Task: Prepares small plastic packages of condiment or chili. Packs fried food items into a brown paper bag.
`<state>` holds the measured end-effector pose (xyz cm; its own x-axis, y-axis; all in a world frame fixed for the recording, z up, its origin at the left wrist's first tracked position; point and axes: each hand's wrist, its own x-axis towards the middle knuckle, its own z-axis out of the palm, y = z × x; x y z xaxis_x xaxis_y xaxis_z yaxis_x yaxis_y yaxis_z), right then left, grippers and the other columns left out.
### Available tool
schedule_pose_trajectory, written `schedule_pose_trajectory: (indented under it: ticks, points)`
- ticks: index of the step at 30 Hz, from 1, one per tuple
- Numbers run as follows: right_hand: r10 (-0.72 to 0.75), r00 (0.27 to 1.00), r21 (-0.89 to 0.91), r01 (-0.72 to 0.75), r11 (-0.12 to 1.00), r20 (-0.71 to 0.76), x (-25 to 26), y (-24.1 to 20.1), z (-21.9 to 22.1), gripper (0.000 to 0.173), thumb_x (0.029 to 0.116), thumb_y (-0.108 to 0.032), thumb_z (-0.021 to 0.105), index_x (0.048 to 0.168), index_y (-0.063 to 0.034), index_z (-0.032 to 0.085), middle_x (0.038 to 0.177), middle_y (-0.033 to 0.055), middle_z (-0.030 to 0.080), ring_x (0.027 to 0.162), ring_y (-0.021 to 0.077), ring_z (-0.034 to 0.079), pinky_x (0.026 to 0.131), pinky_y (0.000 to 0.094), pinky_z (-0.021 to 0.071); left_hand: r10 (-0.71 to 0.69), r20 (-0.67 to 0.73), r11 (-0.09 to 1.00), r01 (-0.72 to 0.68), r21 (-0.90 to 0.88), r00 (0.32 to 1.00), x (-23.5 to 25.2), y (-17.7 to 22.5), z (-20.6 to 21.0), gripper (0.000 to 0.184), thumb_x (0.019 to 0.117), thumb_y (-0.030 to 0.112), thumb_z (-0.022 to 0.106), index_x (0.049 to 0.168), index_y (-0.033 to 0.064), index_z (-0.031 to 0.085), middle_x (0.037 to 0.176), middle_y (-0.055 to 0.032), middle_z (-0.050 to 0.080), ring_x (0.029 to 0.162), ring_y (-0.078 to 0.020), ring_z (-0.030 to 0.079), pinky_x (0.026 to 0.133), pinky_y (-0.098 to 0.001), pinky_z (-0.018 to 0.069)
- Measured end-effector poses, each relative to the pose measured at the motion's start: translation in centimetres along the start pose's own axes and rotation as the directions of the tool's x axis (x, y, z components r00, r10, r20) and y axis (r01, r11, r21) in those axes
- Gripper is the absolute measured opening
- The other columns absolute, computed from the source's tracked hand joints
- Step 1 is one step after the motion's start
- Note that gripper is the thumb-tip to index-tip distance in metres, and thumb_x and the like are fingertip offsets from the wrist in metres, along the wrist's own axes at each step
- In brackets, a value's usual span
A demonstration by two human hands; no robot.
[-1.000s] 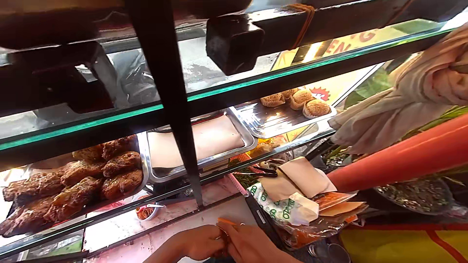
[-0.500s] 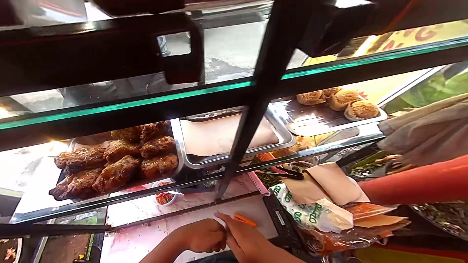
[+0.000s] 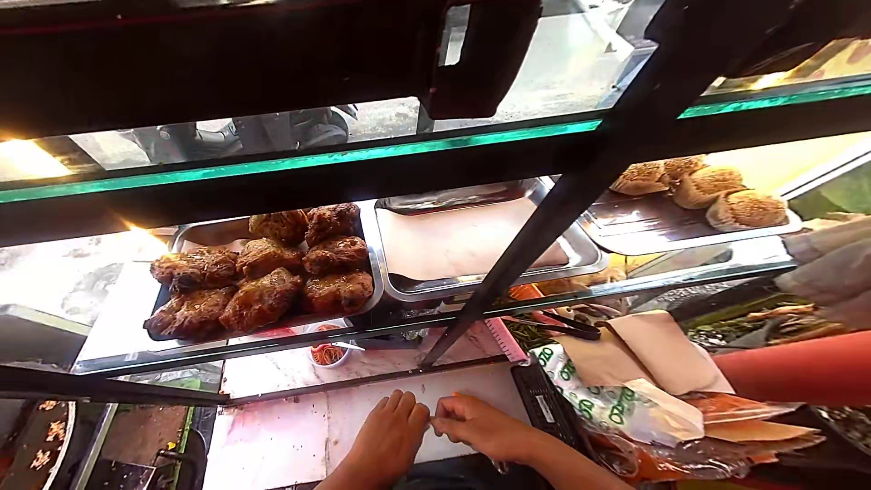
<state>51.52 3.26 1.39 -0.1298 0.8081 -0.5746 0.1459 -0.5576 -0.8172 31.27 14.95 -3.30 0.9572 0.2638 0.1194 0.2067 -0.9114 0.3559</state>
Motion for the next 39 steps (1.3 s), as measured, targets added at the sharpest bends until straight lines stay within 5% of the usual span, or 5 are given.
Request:
schedule_pose_trajectory:
  ticks: [4,14,20,33,39]
  points:
    - [-0.033,0.946,-0.240,-0.047,0.970,-0.322,0.3,-1.1,-0.5,0.036,0.1098,-0.035,0.040,0.111,-0.0092,0.065,0.086,0.0046,0.064,0.074,0.0167,0.062,0.071,0.0364,0.0531,-0.341,0.413,0.831,0.476,-0.289,0.845,0.9,0.2,-1.4,0.058,0.1048,0.036,0.049,0.154,0.0068,0.043,0.145,-0.0198,0.053,0.131,-0.0331,0.056,0.108,-0.0487,0.0485]
    - [-0.191,0.954,-0.846,-0.099,0.524,-0.230,-0.9,-1.3,3.6,0.027,0.0980,0.003,0.049,0.119,0.0028,0.066,0.117,0.0227,0.066,0.111,0.0417,0.065,0.088,0.0546,0.0571,-0.340,0.814,-0.553,0.601,-0.578,0.470,3.8,4.6,-1.5,0.047,0.1123,0.034,0.031,0.124,-0.0007,0.060,0.106,-0.0166,0.074,0.096,-0.0308,0.073,0.082,-0.0509,0.0609]
    - [-0.663,0.680,-0.906,-0.005,0.423,-0.314,-0.7,4.0,5.0,0.016,0.0920,-0.003,0.060,0.100,-0.0097,0.073,0.094,0.0087,0.068,0.081,0.0244,0.070,0.065,0.0384,0.0618,-0.247,0.839,-0.460,0.703,-0.542,0.485,4.9,3.7,-1.5,0.049,0.1107,0.041,0.040,0.125,-0.0002,0.061,0.109,-0.0156,0.073,0.101,-0.0286,0.073,0.088,-0.0477,0.0604]
    - [-0.336,0.766,-0.289,0.203,0.935,-0.549,-2.4,5.7,1.0,0.044,0.1045,-0.047,0.054,0.100,-0.0075,0.073,0.086,0.0073,0.069,0.079,0.0187,0.066,0.077,0.0388,0.0568,-0.443,0.811,-0.476,0.667,-0.573,0.381,6.9,5.5,-0.3,0.038,0.1118,0.035,0.034,0.097,0.0094,0.058,0.079,-0.0050,0.067,0.056,-0.0113,0.056,0.045,-0.0230,0.0404]
    - [-0.521,0.463,-0.403,0.334,0.852,-0.717,-1.8,5.6,-0.6,0.040,0.1051,-0.045,0.056,0.091,-0.0080,0.063,0.084,0.0048,0.058,0.073,0.0142,0.057,0.067,0.0310,0.0522,-0.237,0.839,-0.042,0.858,-0.512,0.489,8.9,5.9,-3.3,0.039,0.1110,0.034,0.031,0.095,0.0142,0.061,0.082,0.0027,0.064,0.059,-0.0052,0.052,0.048,-0.0202,0.0357]
